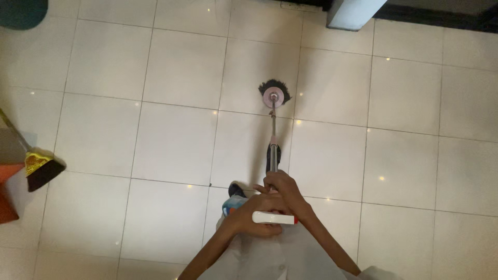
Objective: The person holds a spray bottle and a mop, applying cleaner to the tiled floor and then wiping the surface with the mop head in a circular and back-and-forth motion.
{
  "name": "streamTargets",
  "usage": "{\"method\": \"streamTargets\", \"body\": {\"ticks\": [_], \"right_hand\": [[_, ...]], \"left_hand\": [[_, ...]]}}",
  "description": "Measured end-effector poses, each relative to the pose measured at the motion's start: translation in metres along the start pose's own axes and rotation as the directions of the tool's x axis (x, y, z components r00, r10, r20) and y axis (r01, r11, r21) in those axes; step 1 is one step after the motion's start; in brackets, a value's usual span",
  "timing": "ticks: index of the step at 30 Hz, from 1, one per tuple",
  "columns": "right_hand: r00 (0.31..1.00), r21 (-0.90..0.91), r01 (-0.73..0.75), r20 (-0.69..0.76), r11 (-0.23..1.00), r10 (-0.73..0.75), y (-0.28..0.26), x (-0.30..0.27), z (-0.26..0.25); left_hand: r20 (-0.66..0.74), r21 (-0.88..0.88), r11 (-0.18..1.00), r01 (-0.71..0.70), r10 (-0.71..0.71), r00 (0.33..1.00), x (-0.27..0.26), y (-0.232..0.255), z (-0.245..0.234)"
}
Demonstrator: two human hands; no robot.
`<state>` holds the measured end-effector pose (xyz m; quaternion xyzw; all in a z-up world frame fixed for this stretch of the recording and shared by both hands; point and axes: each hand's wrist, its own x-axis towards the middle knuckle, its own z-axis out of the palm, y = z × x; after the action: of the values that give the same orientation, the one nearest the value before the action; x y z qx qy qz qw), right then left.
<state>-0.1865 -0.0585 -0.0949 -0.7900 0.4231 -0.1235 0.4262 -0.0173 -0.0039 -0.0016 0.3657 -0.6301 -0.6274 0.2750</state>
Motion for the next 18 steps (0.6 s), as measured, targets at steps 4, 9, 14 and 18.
{"method": "streamTargets", "body": {"ticks": [4, 9, 14, 18], "right_hand": [[0.986, -0.007, 0.056, -0.157, 0.998, -0.057, 0.005, 0.003, 0.025], [0.990, -0.024, 0.086, -0.106, 0.996, -0.088, 0.041, 0.024, 0.030], [0.993, -0.050, 0.073, -0.088, 0.996, -0.077, 0.077, 0.075, 0.013], [0.988, -0.041, 0.123, -0.083, 0.991, -0.127, 0.107, 0.115, -0.014]], "left_hand": [[-0.060, 0.002, 1.000, -0.029, 0.029, 0.998, -0.012, -0.005, 0.004], [-0.036, -0.003, 0.999, 0.034, -0.034, 0.999, 0.011, -0.043, -0.002], [-0.055, 0.036, 0.997, 0.064, -0.062, 0.997, 0.055, -0.082, -0.026], [-0.091, -0.011, 0.999, 0.045, -0.046, 0.995, 0.102, -0.102, -0.051]]}}
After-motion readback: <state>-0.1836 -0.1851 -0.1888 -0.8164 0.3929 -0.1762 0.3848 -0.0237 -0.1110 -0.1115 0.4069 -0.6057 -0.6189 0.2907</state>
